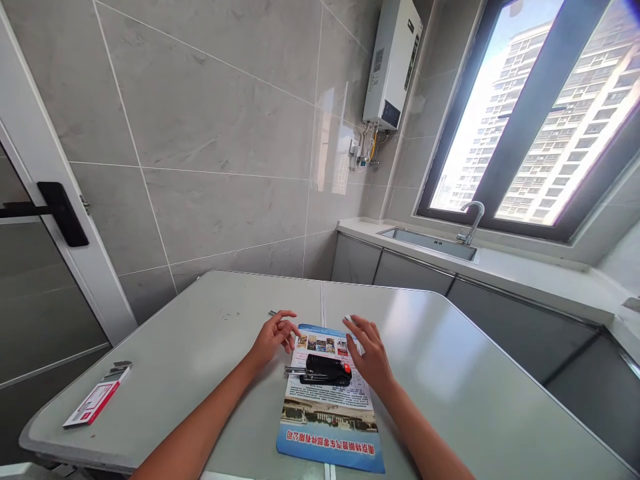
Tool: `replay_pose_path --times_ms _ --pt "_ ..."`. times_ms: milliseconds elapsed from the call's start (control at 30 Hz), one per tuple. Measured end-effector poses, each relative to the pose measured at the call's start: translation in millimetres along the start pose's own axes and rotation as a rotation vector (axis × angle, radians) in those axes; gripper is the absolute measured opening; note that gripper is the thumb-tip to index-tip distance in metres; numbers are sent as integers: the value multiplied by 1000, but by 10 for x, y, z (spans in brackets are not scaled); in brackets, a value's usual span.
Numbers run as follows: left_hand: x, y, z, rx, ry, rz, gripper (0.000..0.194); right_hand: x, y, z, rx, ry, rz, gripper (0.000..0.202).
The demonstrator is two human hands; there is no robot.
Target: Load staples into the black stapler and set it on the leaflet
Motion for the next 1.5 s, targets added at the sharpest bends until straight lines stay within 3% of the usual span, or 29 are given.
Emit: replay_pose_path --times_ms 67,100,167,267,333,400,600,733,867,1067,1333,1500 --pt "284 -52 0 15 174 358 36 61 522 -46 -277 45 35 37" --pt "349 -70 7 13 195 550 31 48 772 -98 -424 22 34 36" --pt "411 -154 22 24 192 847 36 -51 1146 -219 -643 -114 -11 37" --pt "426 -434 44 192 107 1076 50 -183 1367 -335 -736 -295 -95 36" --pt "396 -600 42 319 31 1127 51 -223 1383 -365 -735 -336 -135 35" --pt "355 -641 37 360 -4 1143 49 -276 1357 -377 -728 -382 -176 35" --pt "347 -421 34 206 58 1117 44 -425 1290 -380 -698 -482 -255 43" --pt "384 -423 24 166 55 1015 49 -437 1349 -401 -738 -497 -282 47" --pt "411 -436 10 200 56 962 49 -392 1325 -384 -710 -458 -270 50" --pt "473 -317 -21 220 172 1046 44 -424 1333 -419 -697 -461 -226 38" --pt "467 -378 13 222 111 1037 24 -399 1465 -429 -735 -393 -182 43" --pt "349 -256 22 142 115 1018 19 -257 1333 -344 -701 -302 -140 40"
Point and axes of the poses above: each hand's wrist, its own z-axis towards the middle knuckle, its own x-axis out of the back of the hand, y = z × x, the point moved 10 cm from there along z, towards the middle knuckle, and after that the axes turned 10 degrees about -y, right-handed, at the moved point
